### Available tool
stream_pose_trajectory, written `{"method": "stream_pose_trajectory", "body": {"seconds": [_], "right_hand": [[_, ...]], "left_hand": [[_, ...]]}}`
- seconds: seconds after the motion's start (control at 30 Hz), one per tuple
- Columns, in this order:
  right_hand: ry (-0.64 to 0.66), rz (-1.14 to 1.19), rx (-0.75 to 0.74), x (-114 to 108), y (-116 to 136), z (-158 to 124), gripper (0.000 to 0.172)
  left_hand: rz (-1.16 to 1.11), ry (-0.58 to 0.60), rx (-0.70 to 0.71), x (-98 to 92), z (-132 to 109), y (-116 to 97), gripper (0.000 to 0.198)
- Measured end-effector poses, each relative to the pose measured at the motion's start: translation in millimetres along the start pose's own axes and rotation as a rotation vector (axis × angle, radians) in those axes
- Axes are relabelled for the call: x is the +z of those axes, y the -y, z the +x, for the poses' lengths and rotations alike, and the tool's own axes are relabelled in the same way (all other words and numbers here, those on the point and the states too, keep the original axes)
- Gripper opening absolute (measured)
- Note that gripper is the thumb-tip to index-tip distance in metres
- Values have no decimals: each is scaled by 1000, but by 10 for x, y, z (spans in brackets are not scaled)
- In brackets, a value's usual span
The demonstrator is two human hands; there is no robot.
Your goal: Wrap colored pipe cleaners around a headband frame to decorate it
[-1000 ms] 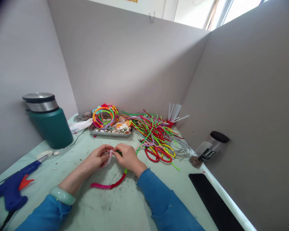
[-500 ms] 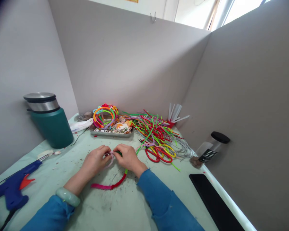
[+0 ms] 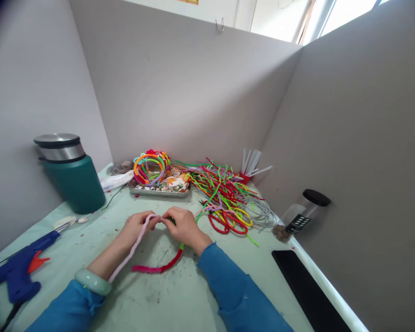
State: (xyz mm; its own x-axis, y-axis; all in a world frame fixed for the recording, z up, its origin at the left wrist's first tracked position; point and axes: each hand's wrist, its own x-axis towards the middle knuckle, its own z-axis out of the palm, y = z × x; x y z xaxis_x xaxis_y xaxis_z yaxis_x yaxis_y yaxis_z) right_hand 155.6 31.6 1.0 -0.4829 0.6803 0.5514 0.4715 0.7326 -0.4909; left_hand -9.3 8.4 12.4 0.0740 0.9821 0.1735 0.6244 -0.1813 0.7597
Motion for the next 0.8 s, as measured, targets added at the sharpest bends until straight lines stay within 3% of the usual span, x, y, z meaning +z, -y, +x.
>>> {"method": "stream_pose_trajectory", "body": {"seconds": [0.13,0.33,0.43,0.57,0.7,0.8], "right_hand": [[26,27,-46,-6,19,-1,11],[57,88,-65,-18,32,-2,10],[70,114,-10,-19,27,4,9],[41,90,79,-8,-10,12,9],[15,61,140,4,-55,10,7],[14,53,160,7,-64,9,8]], "left_hand": [[-351,118,-261,5,10,48,32],[-595,176,-418,-7,6,30,30],[-568,175,-418,-9,12,23,38],[-424,55,-397,2,22,34,53],[-310,-92,-333,-24,25,6,52],[-374,-96,-295,-60,15,-47,50]]}}
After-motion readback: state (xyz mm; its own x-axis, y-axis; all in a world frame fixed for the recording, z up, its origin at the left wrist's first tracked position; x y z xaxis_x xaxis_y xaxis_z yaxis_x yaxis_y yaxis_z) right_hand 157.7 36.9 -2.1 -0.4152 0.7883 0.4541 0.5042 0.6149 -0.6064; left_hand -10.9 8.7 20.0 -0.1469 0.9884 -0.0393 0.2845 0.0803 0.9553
